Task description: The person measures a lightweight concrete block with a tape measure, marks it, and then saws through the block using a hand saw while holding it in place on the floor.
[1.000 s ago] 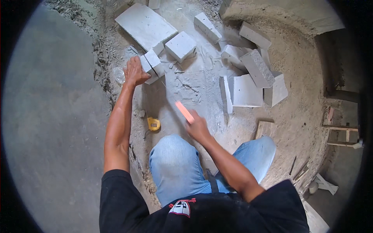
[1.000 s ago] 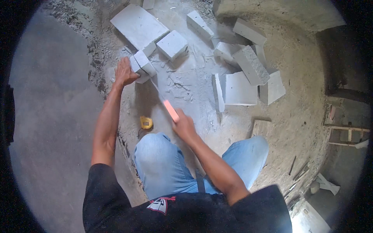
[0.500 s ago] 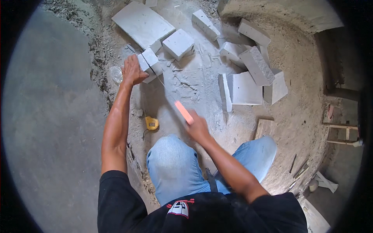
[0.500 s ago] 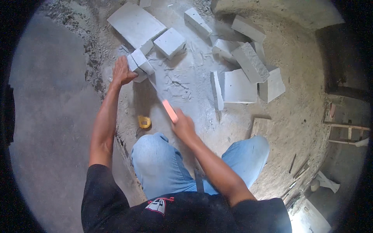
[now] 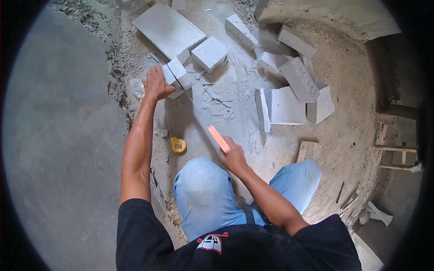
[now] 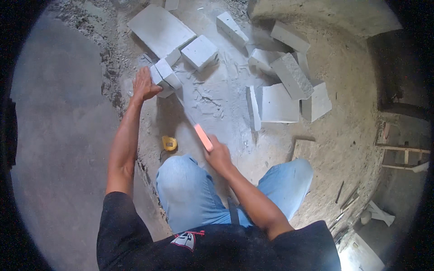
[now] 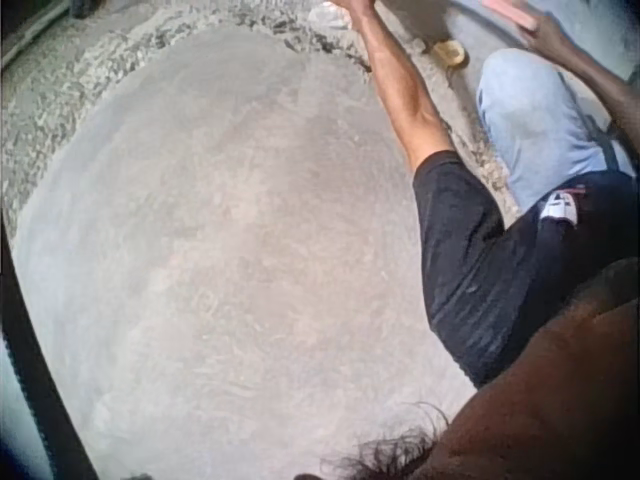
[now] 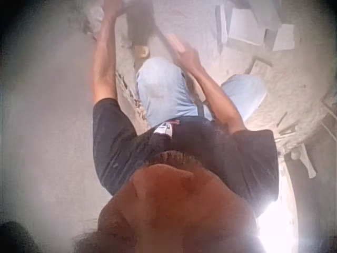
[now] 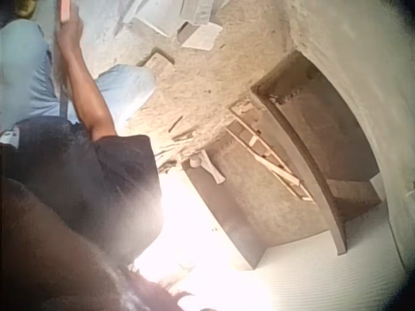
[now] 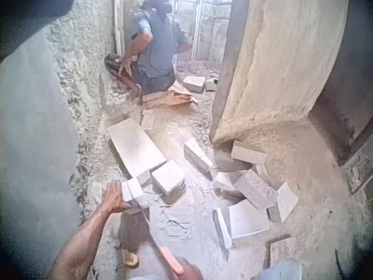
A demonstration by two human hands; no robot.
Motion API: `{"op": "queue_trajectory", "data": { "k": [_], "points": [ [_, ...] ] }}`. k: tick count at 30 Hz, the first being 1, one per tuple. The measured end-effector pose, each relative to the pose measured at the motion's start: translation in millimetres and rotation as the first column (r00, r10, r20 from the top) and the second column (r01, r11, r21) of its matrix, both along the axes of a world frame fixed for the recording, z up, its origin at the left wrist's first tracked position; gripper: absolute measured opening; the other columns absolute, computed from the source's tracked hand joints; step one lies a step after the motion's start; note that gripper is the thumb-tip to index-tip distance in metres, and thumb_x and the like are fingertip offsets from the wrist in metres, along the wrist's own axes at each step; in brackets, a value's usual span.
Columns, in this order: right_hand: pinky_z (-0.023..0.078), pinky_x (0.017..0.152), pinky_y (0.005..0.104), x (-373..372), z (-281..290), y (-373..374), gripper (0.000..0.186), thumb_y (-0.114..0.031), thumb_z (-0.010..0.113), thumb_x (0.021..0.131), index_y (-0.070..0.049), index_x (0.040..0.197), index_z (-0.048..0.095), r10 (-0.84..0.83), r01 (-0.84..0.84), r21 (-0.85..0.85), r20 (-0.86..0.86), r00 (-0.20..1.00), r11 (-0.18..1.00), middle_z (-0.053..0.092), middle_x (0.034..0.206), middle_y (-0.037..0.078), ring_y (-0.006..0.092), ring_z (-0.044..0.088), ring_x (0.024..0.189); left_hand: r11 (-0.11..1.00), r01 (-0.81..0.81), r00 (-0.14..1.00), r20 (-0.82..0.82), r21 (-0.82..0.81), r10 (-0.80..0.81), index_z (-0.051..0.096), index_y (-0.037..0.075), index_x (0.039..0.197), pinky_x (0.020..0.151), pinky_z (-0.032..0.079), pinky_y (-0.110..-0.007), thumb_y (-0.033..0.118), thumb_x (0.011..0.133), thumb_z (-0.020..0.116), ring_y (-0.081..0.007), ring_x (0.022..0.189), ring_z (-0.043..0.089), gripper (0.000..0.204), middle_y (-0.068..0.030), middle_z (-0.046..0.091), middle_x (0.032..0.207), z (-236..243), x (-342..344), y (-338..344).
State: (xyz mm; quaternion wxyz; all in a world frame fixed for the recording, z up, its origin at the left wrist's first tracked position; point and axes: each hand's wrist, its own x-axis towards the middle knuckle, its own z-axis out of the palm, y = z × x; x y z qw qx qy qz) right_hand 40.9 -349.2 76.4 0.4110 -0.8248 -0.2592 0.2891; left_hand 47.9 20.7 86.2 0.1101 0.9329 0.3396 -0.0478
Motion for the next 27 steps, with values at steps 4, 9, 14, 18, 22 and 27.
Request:
{"op": "queue_trajectory", "data": {
  "k": [4, 9, 14, 18, 22, 27],
  "points": [
    [0.051, 0.072, 0.0526, 22.2, -1.6, 17.1, 0.036, -0.014, 0.066, 0.083, -0.010, 0.117, 0.056, 0.006, -0.006, -0.028, -0.026, 1.000, 1.000, 0.067, 0.088, 0.024, 0.0465, 0.063, 0.086, 1.000, 0.007, 1.000, 0.021, -0.011, -0.006, 0.040, 0.004, 0.115, 0.090, 0.041, -0.060, 0.028, 0.056, 0.075, -0.0385, 0.114, 0.047, 0.072, -0.0166, 0.046, 0.118, -2.8, 9.7, -10.3],
    [0.051, 0.073, 0.0517, 17.2, 9.2, 9.3, 0.038, -0.010, 0.063, 0.082, -0.010, 0.119, 0.056, 0.006, -0.022, -0.138, -0.112, 0.994, 0.990, 0.066, 0.092, 0.023, 0.0456, 0.062, 0.088, 1.000, 0.008, 0.999, 0.036, -0.015, -0.008, 0.040, 0.004, 0.114, 0.091, 0.041, -0.060, 0.027, 0.056, 0.074, -0.0392, 0.114, 0.047, 0.071, -0.0173, 0.046, 0.117, 2.1, 9.6, 0.9],
    [0.051, 0.074, 0.0519, 31.1, -11.5, 7.4, 0.041, -0.011, 0.064, 0.082, -0.012, 0.122, 0.055, 0.025, -0.027, -0.100, -0.015, 1.000, 0.995, 0.066, 0.094, 0.024, 0.0461, 0.062, 0.087, 0.999, 0.030, 1.000, -0.005, -0.015, -0.030, 0.040, 0.004, 0.117, 0.092, 0.041, -0.059, 0.028, 0.057, 0.076, -0.0387, 0.117, 0.046, 0.074, -0.0171, 0.047, 0.118, -5.2, 12.7, -12.3],
    [0.051, 0.072, 0.0518, 17.1, -12.7, 3.3, 0.036, -0.010, 0.062, 0.083, -0.011, 0.119, 0.056, 0.017, -0.022, -0.173, -0.032, 0.999, 0.985, 0.065, 0.091, 0.025, 0.0459, 0.062, 0.087, 0.999, -0.017, 0.999, -0.031, -0.034, 0.016, 0.040, 0.006, 0.117, 0.093, 0.041, -0.059, 0.029, 0.057, 0.078, -0.0387, 0.117, 0.046, 0.075, -0.0169, 0.047, 0.118, 0.7, 12.3, -3.8],
    [0.052, 0.071, 0.0504, 9.1, -5.9, -19.1, 0.035, -0.011, 0.062, 0.084, -0.010, 0.118, 0.056, 0.056, -0.057, -0.135, -0.007, 0.998, 0.989, 0.066, 0.091, 0.024, 0.0442, 0.064, 0.085, 0.999, 0.024, 1.000, 0.012, -0.035, -0.023, 0.040, 0.006, 0.118, 0.093, 0.040, -0.059, 0.030, 0.056, 0.078, -0.0387, 0.117, 0.046, 0.076, -0.0169, 0.047, 0.119, 0.6, 7.4, -2.1],
    [0.053, 0.072, 0.0488, 22.6, -29.1, 7.1, 0.039, -0.010, 0.062, 0.083, -0.011, 0.122, 0.056, 0.024, -0.028, -0.096, -0.040, 0.999, 0.995, 0.067, 0.098, 0.022, 0.0438, 0.064, 0.086, 1.000, 0.023, 1.000, -0.009, -0.017, -0.023, 0.040, 0.005, 0.119, 0.094, 0.041, -0.057, 0.031, 0.056, 0.078, -0.0394, 0.118, 0.046, 0.078, -0.0172, 0.047, 0.120, -4.8, 14.5, -8.1]
  ]
}}
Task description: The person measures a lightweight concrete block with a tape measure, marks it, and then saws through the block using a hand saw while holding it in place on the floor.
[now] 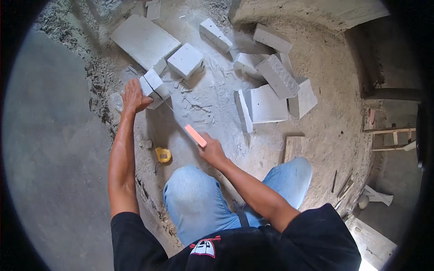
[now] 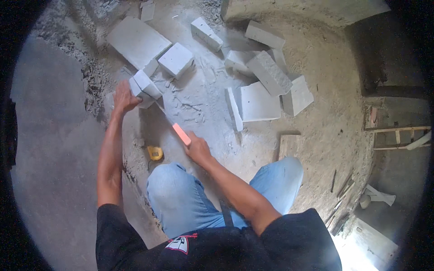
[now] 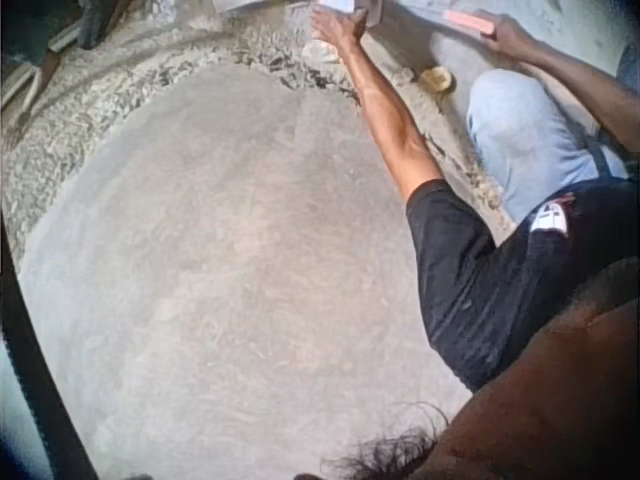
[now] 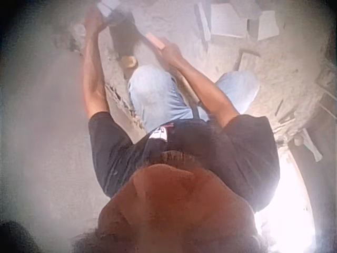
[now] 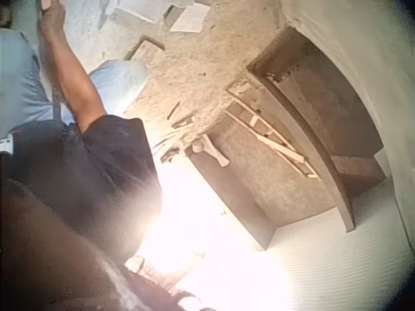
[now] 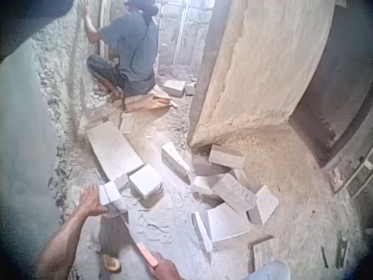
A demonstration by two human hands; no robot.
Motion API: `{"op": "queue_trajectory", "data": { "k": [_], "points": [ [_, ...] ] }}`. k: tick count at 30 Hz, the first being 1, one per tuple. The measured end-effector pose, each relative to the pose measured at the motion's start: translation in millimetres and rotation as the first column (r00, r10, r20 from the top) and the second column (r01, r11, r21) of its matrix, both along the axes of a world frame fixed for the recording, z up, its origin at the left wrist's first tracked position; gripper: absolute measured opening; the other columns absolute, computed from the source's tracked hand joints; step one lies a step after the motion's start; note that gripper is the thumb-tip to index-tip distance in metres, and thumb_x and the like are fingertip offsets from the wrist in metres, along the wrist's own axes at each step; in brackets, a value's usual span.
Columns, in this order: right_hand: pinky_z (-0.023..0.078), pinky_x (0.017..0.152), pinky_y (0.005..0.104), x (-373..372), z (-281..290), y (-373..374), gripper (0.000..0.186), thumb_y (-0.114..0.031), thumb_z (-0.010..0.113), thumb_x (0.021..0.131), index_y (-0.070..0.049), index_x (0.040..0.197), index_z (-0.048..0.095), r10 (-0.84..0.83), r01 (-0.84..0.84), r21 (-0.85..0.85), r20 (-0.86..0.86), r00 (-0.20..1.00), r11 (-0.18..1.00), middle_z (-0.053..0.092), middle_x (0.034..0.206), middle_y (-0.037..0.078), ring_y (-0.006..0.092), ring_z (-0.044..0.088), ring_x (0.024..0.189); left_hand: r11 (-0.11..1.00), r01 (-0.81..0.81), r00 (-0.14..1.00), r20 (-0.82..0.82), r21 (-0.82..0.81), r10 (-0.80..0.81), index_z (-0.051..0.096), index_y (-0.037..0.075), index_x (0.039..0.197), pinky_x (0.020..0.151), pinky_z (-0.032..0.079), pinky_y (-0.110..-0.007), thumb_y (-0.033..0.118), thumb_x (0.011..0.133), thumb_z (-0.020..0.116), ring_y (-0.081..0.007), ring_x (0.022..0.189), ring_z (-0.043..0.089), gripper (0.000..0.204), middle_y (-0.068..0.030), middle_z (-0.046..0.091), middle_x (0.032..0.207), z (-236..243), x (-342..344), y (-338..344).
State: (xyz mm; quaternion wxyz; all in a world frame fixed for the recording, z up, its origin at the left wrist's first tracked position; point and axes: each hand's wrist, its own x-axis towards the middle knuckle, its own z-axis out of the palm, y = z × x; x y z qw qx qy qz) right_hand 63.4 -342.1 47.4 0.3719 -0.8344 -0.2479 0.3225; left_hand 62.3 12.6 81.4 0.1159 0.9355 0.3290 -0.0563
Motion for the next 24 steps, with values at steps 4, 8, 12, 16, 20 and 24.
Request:
{"op": "queue_trajectory", "data": {
  "k": [4, 8, 12, 16, 20, 24],
  "points": [
    [0.051, 0.070, 0.0531, -26.4, 23.9, -28.1, 0.038, -0.009, 0.067, 0.080, -0.010, 0.116, 0.056, -0.023, 0.019, 0.125, 0.030, 0.999, 0.992, 0.066, 0.089, 0.024, 0.0451, 0.064, 0.082, 0.999, -0.021, 1.000, 0.017, -0.024, 0.021, 0.039, 0.004, 0.120, 0.095, 0.039, -0.059, 0.032, 0.056, 0.079, -0.0398, 0.120, 0.044, 0.081, -0.0173, 0.046, 0.122, 0.4, -18.3, 17.1],
    [0.052, 0.068, 0.0485, 3.7, -0.4, 6.9, 0.037, -0.007, 0.063, 0.081, -0.010, 0.118, 0.057, -0.039, 0.036, 0.031, 0.100, 0.994, 0.999, 0.066, 0.087, 0.023, 0.0451, 0.063, 0.082, 1.000, 0.004, 1.000, 0.017, 0.023, -0.004, 0.040, 0.003, 0.119, 0.094, 0.039, -0.061, 0.032, 0.057, 0.077, -0.0391, 0.118, 0.045, 0.077, -0.0170, 0.047, 0.120, -6.3, 2.7, -4.1],
    [0.053, 0.069, 0.0465, -27.9, 11.6, -11.3, 0.040, -0.007, 0.063, 0.081, -0.011, 0.120, 0.057, -0.057, 0.060, 0.109, -0.028, 0.998, 0.992, 0.067, 0.087, 0.022, 0.0437, 0.064, 0.084, 1.000, -0.027, 1.000, 0.007, 0.000, 0.027, 0.041, 0.005, 0.116, 0.091, 0.041, -0.058, 0.030, 0.055, 0.076, -0.0388, 0.114, 0.047, 0.075, -0.0165, 0.047, 0.117, 5.0, -15.1, 15.7],
    [0.054, 0.071, 0.0458, -2.4, 1.7, 17.1, 0.041, -0.006, 0.064, 0.081, -0.011, 0.121, 0.057, -0.037, 0.028, 0.096, 0.083, 0.996, 0.995, 0.068, 0.088, 0.021, 0.0425, 0.066, 0.086, 1.000, -0.008, 0.996, 0.083, 0.015, 0.007, 0.042, 0.004, 0.114, 0.090, 0.042, -0.057, 0.029, 0.056, 0.075, -0.0389, 0.112, 0.048, 0.071, -0.0162, 0.048, 0.115, 4.5, -4.6, 5.0],
    [0.055, 0.075, 0.0433, -6.6, -16.1, 16.5, 0.043, -0.004, 0.065, 0.080, -0.010, 0.123, 0.057, 0.020, -0.017, -0.033, 0.083, 0.996, 0.999, 0.069, 0.093, 0.021, 0.0396, 0.067, 0.089, 0.999, -0.007, 0.996, 0.086, 0.054, 0.002, 0.043, 0.004, 0.113, 0.090, 0.042, -0.057, 0.029, 0.055, 0.075, -0.0388, 0.112, 0.049, 0.071, -0.0163, 0.048, 0.115, 8.0, -2.1, 15.5],
    [0.053, 0.075, 0.0441, -16.6, -4.6, -20.5, 0.042, -0.008, 0.063, 0.083, -0.008, 0.124, 0.056, -0.085, 0.082, 0.147, 0.017, 0.996, 0.986, 0.066, 0.102, 0.023, 0.0422, 0.064, 0.093, 0.993, 0.088, 0.995, 0.031, 0.077, -0.090, 0.044, 0.004, 0.113, 0.088, 0.043, -0.056, 0.029, 0.057, 0.074, -0.0407, 0.110, 0.049, 0.068, -0.0185, 0.051, 0.112, -5.6, 0.8, 6.6]
  ]
}}
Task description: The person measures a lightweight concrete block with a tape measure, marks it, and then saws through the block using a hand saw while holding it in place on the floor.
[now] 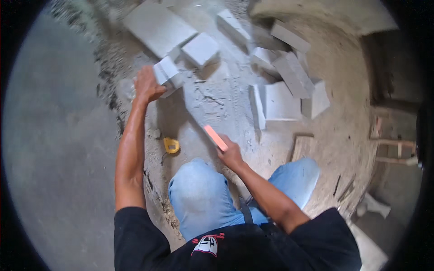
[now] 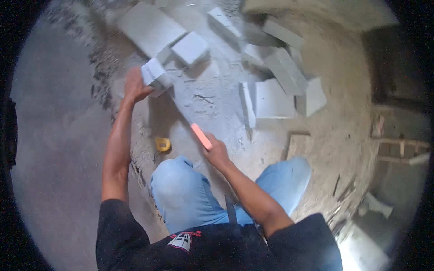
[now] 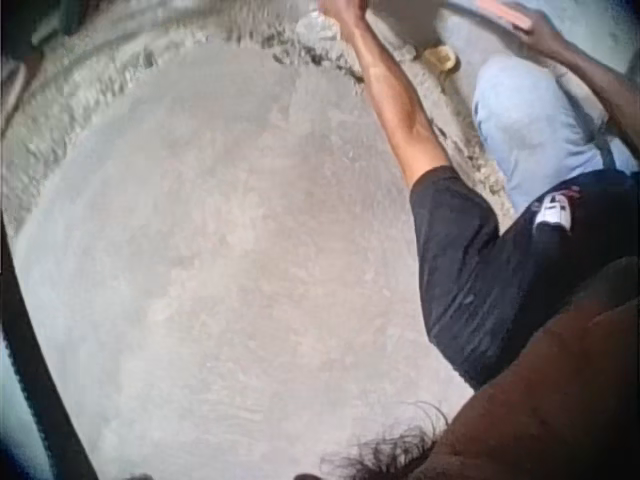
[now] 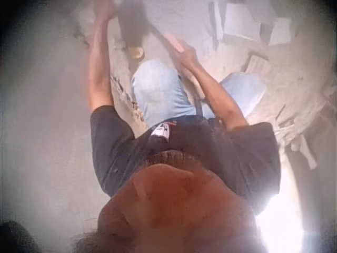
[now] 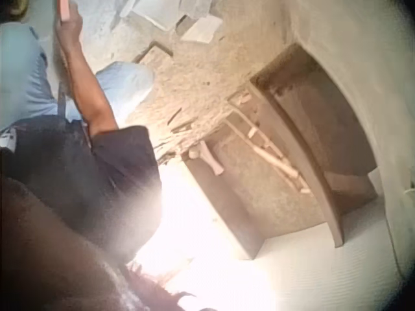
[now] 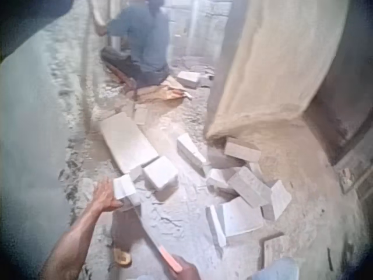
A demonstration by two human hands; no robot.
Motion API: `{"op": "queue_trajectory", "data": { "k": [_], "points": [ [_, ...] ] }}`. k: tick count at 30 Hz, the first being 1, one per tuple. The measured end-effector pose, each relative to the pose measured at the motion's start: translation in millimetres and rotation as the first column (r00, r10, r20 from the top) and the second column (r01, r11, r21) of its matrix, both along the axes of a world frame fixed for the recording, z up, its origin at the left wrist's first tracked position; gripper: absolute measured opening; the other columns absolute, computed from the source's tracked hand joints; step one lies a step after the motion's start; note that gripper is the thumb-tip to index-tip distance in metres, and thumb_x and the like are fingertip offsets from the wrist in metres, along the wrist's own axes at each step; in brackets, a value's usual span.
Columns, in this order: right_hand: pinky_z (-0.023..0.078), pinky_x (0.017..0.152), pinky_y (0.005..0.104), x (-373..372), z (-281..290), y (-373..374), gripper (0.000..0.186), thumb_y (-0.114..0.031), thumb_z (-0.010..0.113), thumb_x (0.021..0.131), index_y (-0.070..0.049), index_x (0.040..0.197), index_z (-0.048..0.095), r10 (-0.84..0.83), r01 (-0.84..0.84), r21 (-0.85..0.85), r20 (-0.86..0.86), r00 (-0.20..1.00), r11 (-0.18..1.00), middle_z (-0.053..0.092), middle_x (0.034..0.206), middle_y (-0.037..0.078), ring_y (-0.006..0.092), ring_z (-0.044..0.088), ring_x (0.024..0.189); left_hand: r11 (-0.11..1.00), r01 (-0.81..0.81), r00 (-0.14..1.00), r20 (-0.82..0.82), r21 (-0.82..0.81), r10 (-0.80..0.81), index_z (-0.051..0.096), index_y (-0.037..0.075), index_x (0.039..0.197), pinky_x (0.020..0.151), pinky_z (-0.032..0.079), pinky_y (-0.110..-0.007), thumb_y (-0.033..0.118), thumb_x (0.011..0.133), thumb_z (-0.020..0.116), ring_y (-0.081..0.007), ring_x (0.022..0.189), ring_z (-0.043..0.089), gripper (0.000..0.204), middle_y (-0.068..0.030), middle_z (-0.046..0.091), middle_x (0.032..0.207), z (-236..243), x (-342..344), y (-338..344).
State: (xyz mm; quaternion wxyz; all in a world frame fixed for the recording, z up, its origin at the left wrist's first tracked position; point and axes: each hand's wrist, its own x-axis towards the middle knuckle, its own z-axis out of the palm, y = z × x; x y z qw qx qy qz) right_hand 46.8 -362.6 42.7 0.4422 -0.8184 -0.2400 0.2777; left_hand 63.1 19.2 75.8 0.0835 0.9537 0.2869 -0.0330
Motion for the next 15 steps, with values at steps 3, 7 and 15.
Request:
{"op": "queue_trajectory", "data": {
  "k": [3, 7, 15],
  "points": [
    [0.054, 0.078, 0.0443, 18.3, -24.3, 39.6, 0.044, -0.008, 0.064, 0.083, -0.011, 0.126, 0.055, 0.065, -0.061, -0.105, 0.038, 0.997, 0.993, 0.067, 0.102, 0.020, 0.0412, 0.064, 0.093, 0.999, 0.030, 1.000, 0.004, -0.030, -0.029, 0.044, 0.002, 0.115, 0.091, 0.043, -0.053, 0.029, 0.058, 0.074, -0.0416, 0.111, 0.049, 0.070, -0.0203, 0.052, 0.113, -16.9, -11.5, 16.2],
    [0.053, 0.077, 0.0465, -15.9, -24.9, -2.3, 0.047, -0.011, 0.067, 0.082, -0.013, 0.127, 0.054, 0.052, -0.050, -0.076, 0.018, 0.999, 0.996, 0.066, 0.100, 0.021, 0.0417, 0.064, 0.091, 0.999, -0.036, 0.997, 0.063, 0.027, 0.034, 0.041, 0.000, 0.123, 0.097, 0.041, -0.052, 0.029, 0.058, 0.075, -0.0419, 0.118, 0.045, 0.078, -0.0221, 0.048, 0.122, -12.7, -17.4, 13.5],
    [0.054, 0.077, 0.0439, 8.9, -40.1, 35.5, 0.045, -0.011, 0.066, 0.084, -0.014, 0.127, 0.055, 0.071, -0.077, -0.141, -0.042, 0.997, 0.987, 0.066, 0.103, 0.020, 0.0408, 0.065, 0.092, 1.000, -0.003, 0.997, 0.074, -0.016, 0.005, 0.041, 0.002, 0.112, 0.091, 0.042, -0.056, 0.026, 0.055, 0.076, -0.0422, 0.114, 0.045, 0.071, -0.0201, 0.048, 0.115, -15.5, -8.7, 2.1]
  ]
}}
